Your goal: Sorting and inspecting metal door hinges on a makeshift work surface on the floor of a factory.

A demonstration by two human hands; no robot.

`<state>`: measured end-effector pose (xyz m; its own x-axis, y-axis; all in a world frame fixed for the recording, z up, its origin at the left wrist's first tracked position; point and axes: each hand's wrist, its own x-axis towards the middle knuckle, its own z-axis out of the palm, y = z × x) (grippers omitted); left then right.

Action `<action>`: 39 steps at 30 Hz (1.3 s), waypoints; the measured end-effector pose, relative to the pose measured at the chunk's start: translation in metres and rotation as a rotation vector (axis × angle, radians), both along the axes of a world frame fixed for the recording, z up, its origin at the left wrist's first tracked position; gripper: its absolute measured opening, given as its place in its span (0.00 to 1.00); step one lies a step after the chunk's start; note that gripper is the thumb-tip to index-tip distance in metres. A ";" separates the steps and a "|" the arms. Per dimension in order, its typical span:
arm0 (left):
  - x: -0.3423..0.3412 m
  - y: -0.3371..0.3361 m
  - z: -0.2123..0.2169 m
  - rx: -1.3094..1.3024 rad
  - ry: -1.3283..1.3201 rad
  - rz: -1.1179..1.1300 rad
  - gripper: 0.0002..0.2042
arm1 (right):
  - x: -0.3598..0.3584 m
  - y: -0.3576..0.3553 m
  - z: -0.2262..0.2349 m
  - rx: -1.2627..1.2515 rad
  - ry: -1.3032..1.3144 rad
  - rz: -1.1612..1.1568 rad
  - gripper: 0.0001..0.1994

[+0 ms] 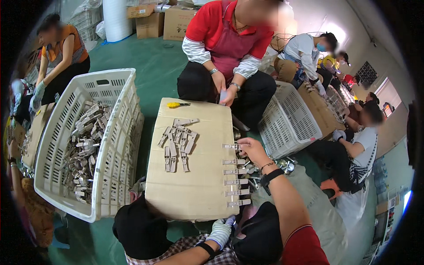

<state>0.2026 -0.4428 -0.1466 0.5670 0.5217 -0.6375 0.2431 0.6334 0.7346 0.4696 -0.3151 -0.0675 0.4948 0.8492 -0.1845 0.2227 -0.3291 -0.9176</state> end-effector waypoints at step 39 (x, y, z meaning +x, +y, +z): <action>0.001 -0.002 -0.012 -0.016 0.013 -0.046 0.14 | 0.018 0.002 -0.072 0.041 0.301 -0.283 0.06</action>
